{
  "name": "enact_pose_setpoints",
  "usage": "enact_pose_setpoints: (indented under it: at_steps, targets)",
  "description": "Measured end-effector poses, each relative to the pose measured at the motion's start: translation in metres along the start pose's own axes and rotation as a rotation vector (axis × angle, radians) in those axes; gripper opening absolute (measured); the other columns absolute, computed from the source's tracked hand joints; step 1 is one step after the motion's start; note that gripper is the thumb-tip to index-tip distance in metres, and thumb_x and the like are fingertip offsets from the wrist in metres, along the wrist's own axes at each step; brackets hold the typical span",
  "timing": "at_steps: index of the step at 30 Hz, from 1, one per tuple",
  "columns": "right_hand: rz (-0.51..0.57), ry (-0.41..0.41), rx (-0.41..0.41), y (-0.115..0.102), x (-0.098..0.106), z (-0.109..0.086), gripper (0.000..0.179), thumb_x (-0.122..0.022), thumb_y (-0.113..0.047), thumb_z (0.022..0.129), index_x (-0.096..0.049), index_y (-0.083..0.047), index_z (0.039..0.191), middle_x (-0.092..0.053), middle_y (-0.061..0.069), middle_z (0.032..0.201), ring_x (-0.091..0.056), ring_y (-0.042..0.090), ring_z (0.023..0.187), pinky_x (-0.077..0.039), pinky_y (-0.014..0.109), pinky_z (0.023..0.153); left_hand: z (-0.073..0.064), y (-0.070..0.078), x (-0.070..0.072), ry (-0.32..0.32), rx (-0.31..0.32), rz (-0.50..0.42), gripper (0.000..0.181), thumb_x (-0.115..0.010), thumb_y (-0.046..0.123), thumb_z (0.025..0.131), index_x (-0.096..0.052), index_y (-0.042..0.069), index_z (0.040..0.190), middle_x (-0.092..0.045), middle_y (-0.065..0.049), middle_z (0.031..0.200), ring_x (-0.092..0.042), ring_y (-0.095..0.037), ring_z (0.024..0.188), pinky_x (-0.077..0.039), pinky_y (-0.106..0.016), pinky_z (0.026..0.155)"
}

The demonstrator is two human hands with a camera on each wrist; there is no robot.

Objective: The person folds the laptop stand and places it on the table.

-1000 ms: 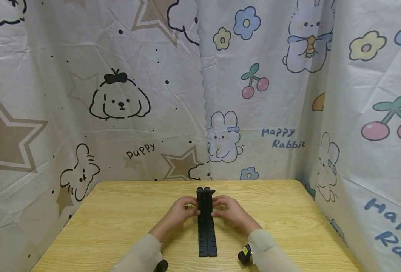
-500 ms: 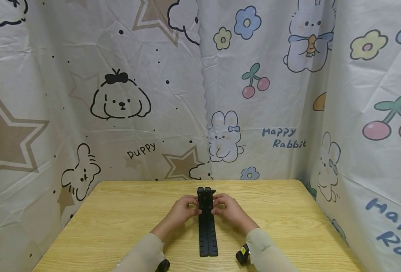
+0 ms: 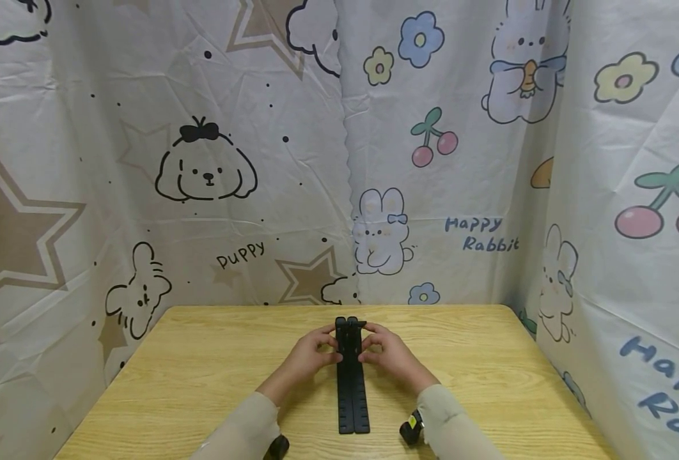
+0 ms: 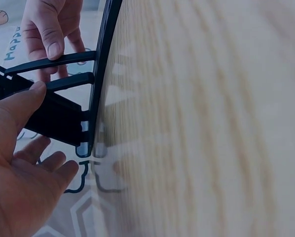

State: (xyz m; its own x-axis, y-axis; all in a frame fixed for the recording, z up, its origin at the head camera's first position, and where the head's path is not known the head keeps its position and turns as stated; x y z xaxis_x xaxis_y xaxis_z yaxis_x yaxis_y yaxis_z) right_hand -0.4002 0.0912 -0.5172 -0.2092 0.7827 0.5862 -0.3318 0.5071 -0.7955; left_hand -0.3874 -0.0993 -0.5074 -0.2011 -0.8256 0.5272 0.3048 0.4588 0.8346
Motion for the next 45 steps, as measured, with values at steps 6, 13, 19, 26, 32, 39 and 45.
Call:
enact_pose_setpoints:
  at_steps: [6,13,19,26,32,39,45]
  targets:
    - [0.017,-0.016,-0.014,0.001,0.0,0.001,0.009,-0.08,-0.021,0.089,-0.073,-0.024,0.085,-0.044,0.01,0.159,-0.032,0.046,0.149,-0.024,0.067,0.119,0.002,-0.001,0.002,-0.007,0.008,-0.006,0.008,-0.081,0.017,0.089,-0.074,0.02,0.085,-0.049,-0.01,0.156,-0.038,-0.046,0.146,-0.029,-0.071,0.115]
    - [-0.004,-0.019,0.0,0.0,0.001,0.003,0.009,-0.081,-0.019,0.088,-0.073,-0.021,0.084,-0.047,0.013,0.157,-0.036,0.047,0.147,-0.027,0.066,0.118,0.003,0.001,0.003,-0.004,-0.002,-0.006,0.01,-0.081,0.018,0.088,-0.074,0.021,0.083,-0.052,-0.01,0.154,-0.043,-0.046,0.143,-0.032,-0.069,0.114]
    - [-0.044,-0.015,0.014,-0.002,0.001,0.006,0.011,-0.082,-0.018,0.087,-0.072,-0.02,0.083,-0.049,0.014,0.155,-0.039,0.047,0.145,-0.03,0.064,0.118,0.005,0.002,0.004,0.001,-0.005,0.01,0.009,-0.081,0.018,0.088,-0.074,0.022,0.083,-0.052,-0.01,0.153,-0.042,-0.045,0.143,-0.032,-0.069,0.115]
    - [-0.04,-0.005,0.011,-0.007,0.004,0.008,0.014,-0.083,-0.015,0.085,-0.07,-0.017,0.08,-0.051,0.013,0.153,-0.041,0.042,0.145,-0.031,0.06,0.119,0.008,0.003,0.004,0.008,0.002,0.032,0.009,-0.082,0.017,0.087,-0.075,0.021,0.082,-0.055,-0.011,0.151,-0.043,-0.044,0.143,-0.031,-0.067,0.116]
    - [-0.069,-0.013,0.005,-0.013,0.006,0.012,0.015,-0.083,-0.014,0.086,-0.069,-0.016,0.079,-0.053,0.013,0.152,-0.042,0.042,0.145,-0.031,0.059,0.119,0.012,0.003,0.006,0.019,0.002,0.053,0.008,-0.08,0.015,0.088,-0.075,0.019,0.082,-0.058,-0.013,0.147,-0.046,-0.044,0.141,-0.032,-0.066,0.115]
    - [-0.099,-0.002,0.006,-0.015,0.007,0.015,0.014,-0.082,-0.013,0.086,-0.07,-0.014,0.079,-0.056,0.014,0.148,-0.045,0.042,0.142,-0.033,0.06,0.118,0.016,0.004,0.008,0.033,-0.009,0.065,0.008,-0.081,0.017,0.087,-0.076,0.019,0.081,-0.061,-0.011,0.143,-0.051,-0.04,0.137,-0.037,-0.062,0.114]
    - [-0.084,0.012,-0.01,-0.014,0.007,0.017,0.011,-0.081,-0.013,0.087,-0.073,-0.014,0.081,-0.058,0.012,0.145,-0.047,0.041,0.14,-0.036,0.059,0.116,0.017,0.003,0.009,0.04,-0.004,0.045,0.007,-0.08,0.016,0.089,-0.076,0.017,0.083,-0.063,-0.011,0.141,-0.052,-0.04,0.136,-0.038,-0.062,0.114]
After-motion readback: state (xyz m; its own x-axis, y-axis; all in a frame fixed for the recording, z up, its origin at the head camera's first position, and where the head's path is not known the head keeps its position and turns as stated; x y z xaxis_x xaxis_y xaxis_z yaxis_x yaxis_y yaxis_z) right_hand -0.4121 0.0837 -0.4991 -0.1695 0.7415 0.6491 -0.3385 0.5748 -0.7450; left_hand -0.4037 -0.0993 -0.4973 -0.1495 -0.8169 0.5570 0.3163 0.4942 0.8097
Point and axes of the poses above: each hand's wrist, its own z-axis towards the middle knuckle, its own x-axis out of the back of the hand, y = z × x, the point moved 8 cm from there along z, towards the middle knuckle
